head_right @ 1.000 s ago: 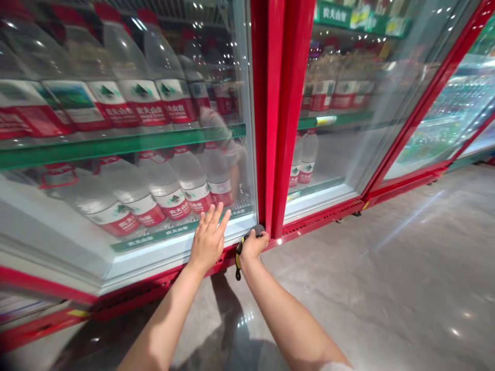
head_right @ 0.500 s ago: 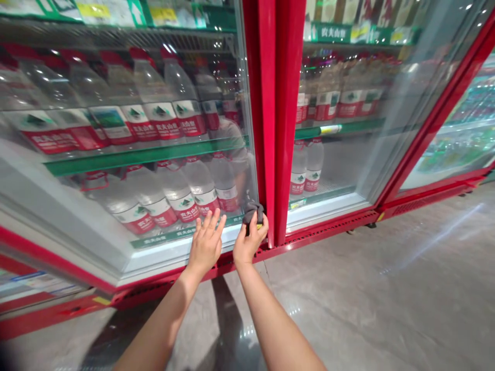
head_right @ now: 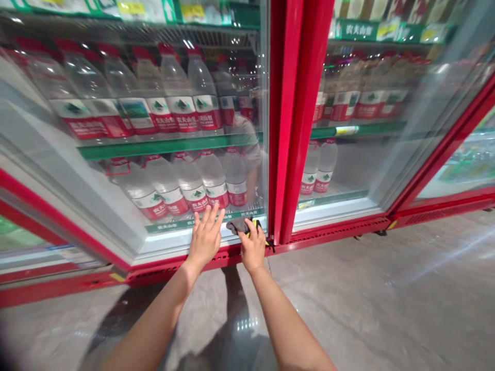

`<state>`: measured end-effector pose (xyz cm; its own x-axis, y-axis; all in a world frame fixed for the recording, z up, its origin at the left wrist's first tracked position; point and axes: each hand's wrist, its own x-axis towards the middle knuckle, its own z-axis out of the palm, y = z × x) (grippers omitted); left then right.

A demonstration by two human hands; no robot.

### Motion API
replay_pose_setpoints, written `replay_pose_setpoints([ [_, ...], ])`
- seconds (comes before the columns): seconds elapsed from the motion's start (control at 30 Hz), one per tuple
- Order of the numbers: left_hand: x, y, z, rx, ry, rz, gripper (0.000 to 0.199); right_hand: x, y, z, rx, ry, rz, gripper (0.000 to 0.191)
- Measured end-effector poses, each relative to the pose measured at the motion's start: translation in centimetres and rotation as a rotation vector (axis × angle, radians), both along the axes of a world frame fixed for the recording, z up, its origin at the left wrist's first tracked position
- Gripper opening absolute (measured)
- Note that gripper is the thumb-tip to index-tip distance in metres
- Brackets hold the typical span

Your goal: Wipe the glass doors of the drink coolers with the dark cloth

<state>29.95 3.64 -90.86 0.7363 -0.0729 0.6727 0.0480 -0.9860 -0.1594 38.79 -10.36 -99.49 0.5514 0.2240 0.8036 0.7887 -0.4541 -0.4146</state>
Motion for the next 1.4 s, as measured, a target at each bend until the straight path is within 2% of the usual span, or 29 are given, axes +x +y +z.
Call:
replay_pose_setpoints([
  [0.07, -0.2, 0.2, -0.3, -0.003, 0.001, 0.009, 0.086, 0.6, -0.7, -0.6, 0.091, -0.020, -0.053, 0.049],
  [0.17, -0.4, 0.4, -0.5, 0.006, -0.044, 0.022, 0.087, 1.3, 0.1, 1.6, 0.216, -0.037, -0.153, 0.051],
  [0.23, -0.5, 0.6, -0.5, 0.001, -0.099, 0.042, 0.086, 1.3, 1.4, 3.6, 0.192, -0.058, -0.151, 0.050],
  [0.3, -0.6, 0.8, -0.5, -0.009, -0.143, 0.057, 0.086, 1.0, 2.2, 4.5, 0.092, -0.085, -0.092, 0.047],
  [0.37, -0.8, 1.1, -0.6, -0.013, -0.142, 0.058, 0.086, 1.0, 2.2, 3.9, -0.026, -0.126, 0.001, 0.041],
  [0.43, -1.0, 1.2, -0.7, -0.014, -0.104, 0.051, 0.087, 1.4, 1.1, 2.1, -0.081, -0.144, 0.055, 0.037],
  [0.5, -1.2, 1.3, -0.7, -0.018, -0.070, 0.048, 0.088, 1.8, -0.2, -0.3, -0.041, -0.081, 0.023, 0.039],
  [0.6, -1.4, 1.2, -0.6, -0.031, -0.056, 0.043, 0.087, 1.1, -1.4, -4.0, 0.108, 0.110, -0.086, 0.045],
  [0.7, -1.4, 1.0, -0.5, -0.051, -0.049, 0.039, 0.086, -1.2, -0.6, -6.2, 0.132, 0.240, -0.043, 0.050],
  [0.77, -1.4, 1.0, -0.5, -0.054, -0.052, 0.040, 0.085, -2.2, 0.6, -6.1, 0.089, 0.254, 0.057, 0.051],
  [0.83, -1.3, 1.2, -0.7, -0.045, -0.055, 0.033, 0.086, -2.3, 1.5, -5.0, 0.093, 0.236, 0.129, 0.050],
  [0.9, -1.4, 1.3, -0.9, -0.032, -0.044, 0.014, 0.087, -1.7, 2.1, -3.6, 0.169, 0.249, 0.138, 0.047],
  [1.0, -1.8, 1.0, -1.3, -0.031, -0.012, 0.003, 0.089, -1.4, 2.8, -2.9, 0.403, 0.486, -0.006, 0.040],
  [1.07, -2.1, 0.7, -1.8, -0.036, 0.009, 0.015, 0.088, -2.0, 3.9, -3.5, 0.569, 0.730, -0.182, 0.044],
  [1.13, -2.5, 0.3, -2.3, -0.026, 0.037, 0.020, 0.085, -2.7, 5.1, -4.4, 0.662, 0.895, -0.309, 0.052],
  [1.23, -2.5, 0.0, -2.8, 0.006, 0.092, 0.008, 0.080, -2.2, 6.5, -5.0, 0.688, 0.962, -0.320, 0.054],
  [1.4, -1.2, 0.3, -2.6, 0.068, 0.210, 0.020, 0.071, 0.3, 5.6, -4.3, 0.731, 0.975, -0.280, 0.053],
])
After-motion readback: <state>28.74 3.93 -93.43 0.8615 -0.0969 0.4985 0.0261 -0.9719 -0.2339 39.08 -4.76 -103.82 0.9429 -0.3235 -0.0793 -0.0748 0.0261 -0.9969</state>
